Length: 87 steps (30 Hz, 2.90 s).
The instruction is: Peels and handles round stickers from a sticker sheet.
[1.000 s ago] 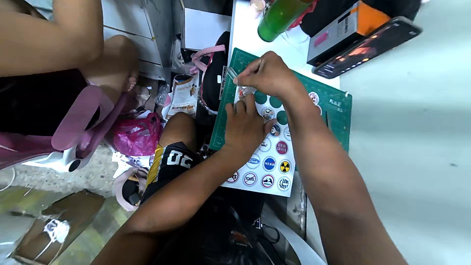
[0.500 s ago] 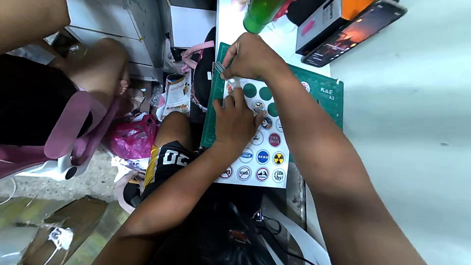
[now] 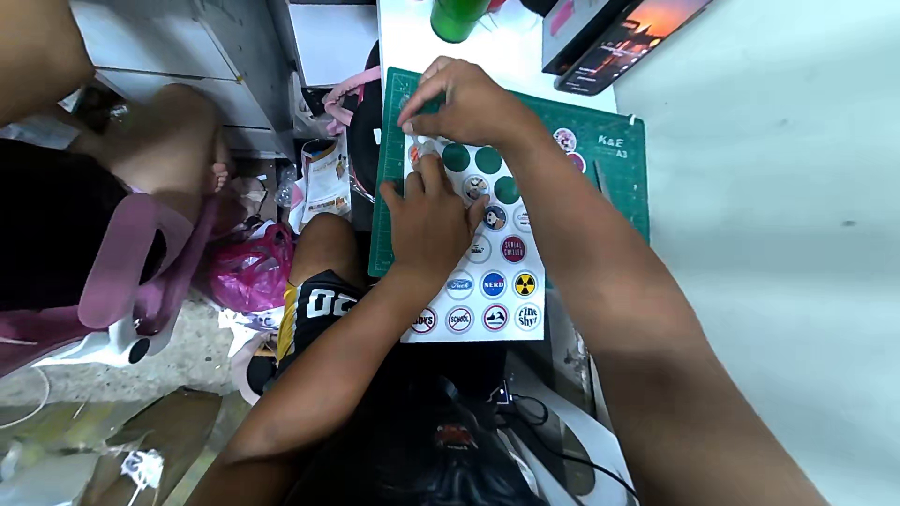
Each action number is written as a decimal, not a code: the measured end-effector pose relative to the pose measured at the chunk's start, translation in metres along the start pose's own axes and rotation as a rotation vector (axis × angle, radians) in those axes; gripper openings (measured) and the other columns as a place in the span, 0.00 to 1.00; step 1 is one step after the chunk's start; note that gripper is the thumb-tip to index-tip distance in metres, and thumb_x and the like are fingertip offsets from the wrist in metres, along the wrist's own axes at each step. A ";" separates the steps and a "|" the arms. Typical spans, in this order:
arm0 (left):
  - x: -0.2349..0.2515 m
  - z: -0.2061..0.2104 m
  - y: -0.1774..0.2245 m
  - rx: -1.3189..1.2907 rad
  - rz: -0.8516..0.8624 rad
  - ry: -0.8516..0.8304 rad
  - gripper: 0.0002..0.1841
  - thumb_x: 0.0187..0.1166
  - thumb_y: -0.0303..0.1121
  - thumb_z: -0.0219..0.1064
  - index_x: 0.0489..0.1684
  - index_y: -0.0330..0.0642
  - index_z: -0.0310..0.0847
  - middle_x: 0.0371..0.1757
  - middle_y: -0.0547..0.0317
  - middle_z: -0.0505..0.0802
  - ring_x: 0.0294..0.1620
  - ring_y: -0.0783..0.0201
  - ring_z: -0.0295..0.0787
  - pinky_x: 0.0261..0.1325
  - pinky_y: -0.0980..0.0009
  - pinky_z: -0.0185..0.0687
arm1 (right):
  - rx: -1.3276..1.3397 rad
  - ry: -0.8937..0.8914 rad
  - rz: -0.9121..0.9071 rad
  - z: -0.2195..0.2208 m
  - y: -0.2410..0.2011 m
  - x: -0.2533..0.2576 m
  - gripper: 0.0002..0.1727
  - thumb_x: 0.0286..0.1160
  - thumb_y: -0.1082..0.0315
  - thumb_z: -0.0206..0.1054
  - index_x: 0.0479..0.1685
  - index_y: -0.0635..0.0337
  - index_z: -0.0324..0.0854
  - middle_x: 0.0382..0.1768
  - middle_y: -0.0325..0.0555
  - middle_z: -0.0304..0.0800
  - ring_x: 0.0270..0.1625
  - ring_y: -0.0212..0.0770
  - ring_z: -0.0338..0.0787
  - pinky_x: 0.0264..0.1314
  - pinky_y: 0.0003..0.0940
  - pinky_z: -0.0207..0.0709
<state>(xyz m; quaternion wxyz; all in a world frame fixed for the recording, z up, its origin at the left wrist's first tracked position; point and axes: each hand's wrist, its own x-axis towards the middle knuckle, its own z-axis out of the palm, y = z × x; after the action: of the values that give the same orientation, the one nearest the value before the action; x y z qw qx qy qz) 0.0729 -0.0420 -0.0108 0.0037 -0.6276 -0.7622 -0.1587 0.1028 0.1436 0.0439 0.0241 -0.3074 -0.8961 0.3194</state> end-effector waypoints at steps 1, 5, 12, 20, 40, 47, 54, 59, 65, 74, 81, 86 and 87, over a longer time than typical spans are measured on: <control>-0.001 -0.001 0.000 0.003 0.001 -0.009 0.42 0.87 0.67 0.40 0.59 0.33 0.84 0.76 0.37 0.75 0.60 0.39 0.80 0.60 0.34 0.68 | -0.036 -0.030 -0.032 -0.002 0.001 0.002 0.08 0.72 0.52 0.78 0.44 0.39 0.97 0.58 0.43 0.88 0.66 0.39 0.84 0.67 0.42 0.80; -0.001 -0.004 0.000 0.023 0.009 -0.036 0.42 0.87 0.67 0.40 0.59 0.32 0.84 0.76 0.35 0.75 0.61 0.38 0.80 0.60 0.34 0.68 | -0.104 -0.136 -0.199 -0.014 0.009 0.011 0.07 0.77 0.55 0.74 0.45 0.41 0.96 0.59 0.43 0.86 0.63 0.37 0.84 0.67 0.37 0.79; 0.001 -0.005 -0.001 0.020 0.006 -0.038 0.41 0.88 0.66 0.39 0.58 0.34 0.85 0.79 0.37 0.74 0.64 0.39 0.80 0.65 0.32 0.65 | -0.143 -0.131 -0.223 -0.019 0.020 0.009 0.08 0.78 0.53 0.73 0.47 0.35 0.97 0.55 0.41 0.82 0.58 0.35 0.82 0.62 0.36 0.78; 0.001 -0.008 -0.002 0.016 0.016 -0.072 0.43 0.88 0.66 0.38 0.67 0.31 0.81 0.79 0.34 0.73 0.65 0.37 0.79 0.65 0.31 0.64 | -0.094 -0.040 -0.152 -0.013 0.029 -0.006 0.09 0.79 0.50 0.72 0.48 0.34 0.97 0.51 0.40 0.81 0.52 0.34 0.82 0.57 0.35 0.79; 0.004 -0.032 -0.026 0.002 0.180 -0.124 0.34 0.91 0.55 0.50 0.73 0.30 0.79 0.73 0.33 0.79 0.60 0.36 0.84 0.72 0.28 0.60 | -0.066 0.047 -0.023 -0.004 0.027 -0.029 0.11 0.83 0.50 0.68 0.51 0.34 0.95 0.49 0.41 0.83 0.52 0.36 0.85 0.57 0.40 0.81; 0.033 -0.029 -0.065 -0.192 0.078 -0.034 0.22 0.85 0.54 0.59 0.34 0.53 0.96 0.38 0.61 0.95 0.41 0.58 0.91 0.74 0.34 0.58 | -0.057 0.036 -0.035 -0.003 0.027 -0.028 0.11 0.83 0.52 0.67 0.51 0.36 0.95 0.49 0.42 0.85 0.54 0.37 0.85 0.59 0.41 0.81; 0.053 -0.033 -0.063 -0.304 -0.089 -0.046 0.16 0.72 0.54 0.76 0.25 0.54 0.94 0.32 0.64 0.95 0.39 0.60 0.90 0.68 0.38 0.62 | -0.070 0.042 -0.044 -0.004 0.026 -0.029 0.12 0.84 0.51 0.66 0.51 0.36 0.95 0.48 0.41 0.85 0.54 0.38 0.85 0.59 0.43 0.80; 0.060 -0.033 -0.064 -0.352 -0.145 -0.056 0.18 0.68 0.55 0.80 0.32 0.50 0.92 0.31 0.63 0.94 0.39 0.59 0.89 0.68 0.37 0.64 | -0.060 0.034 -0.035 -0.004 0.027 -0.029 0.12 0.84 0.51 0.67 0.51 0.36 0.96 0.51 0.42 0.86 0.56 0.38 0.86 0.62 0.44 0.81; 0.059 -0.024 -0.075 -0.292 -0.010 0.002 0.17 0.70 0.58 0.77 0.42 0.58 0.96 0.51 0.63 0.93 0.60 0.52 0.83 0.66 0.40 0.63 | -0.060 0.030 -0.027 -0.004 0.026 -0.030 0.12 0.84 0.51 0.67 0.53 0.36 0.95 0.52 0.43 0.86 0.57 0.38 0.86 0.64 0.44 0.81; 0.075 -0.037 -0.089 -0.173 0.072 -0.125 0.22 0.66 0.68 0.74 0.33 0.63 0.98 0.47 0.69 0.97 0.64 0.51 0.83 0.70 0.37 0.59 | -0.049 0.047 0.009 0.000 0.026 -0.031 0.11 0.83 0.51 0.67 0.52 0.36 0.95 0.53 0.41 0.86 0.59 0.37 0.86 0.65 0.43 0.80; 0.069 -0.033 -0.089 -0.135 0.054 -0.100 0.26 0.68 0.71 0.69 0.37 0.61 0.98 0.44 0.63 0.96 0.59 0.48 0.83 0.66 0.40 0.63 | -0.066 0.085 0.101 0.003 0.016 -0.041 0.13 0.85 0.50 0.64 0.54 0.35 0.94 0.53 0.40 0.89 0.56 0.38 0.87 0.63 0.46 0.80; 0.065 -0.029 -0.089 -0.155 0.012 -0.101 0.26 0.70 0.72 0.66 0.37 0.63 0.98 0.44 0.63 0.96 0.61 0.49 0.84 0.66 0.40 0.65 | -0.053 0.171 0.163 0.013 0.015 -0.052 0.15 0.86 0.49 0.62 0.55 0.36 0.94 0.50 0.35 0.95 0.56 0.35 0.90 0.66 0.47 0.80; 0.065 -0.028 -0.089 -0.167 0.012 -0.095 0.26 0.71 0.72 0.66 0.37 0.63 0.98 0.44 0.63 0.96 0.62 0.48 0.83 0.66 0.40 0.65 | -0.047 0.185 0.189 0.014 0.012 -0.055 0.15 0.87 0.49 0.62 0.55 0.36 0.94 0.49 0.33 0.95 0.55 0.34 0.91 0.65 0.47 0.80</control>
<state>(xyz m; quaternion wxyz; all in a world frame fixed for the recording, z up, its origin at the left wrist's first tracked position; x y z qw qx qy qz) -0.0315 -0.0017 0.0079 -0.0840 -0.6370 -0.7420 -0.1915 0.1502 0.1120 0.0340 0.0692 -0.4192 -0.8642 0.2694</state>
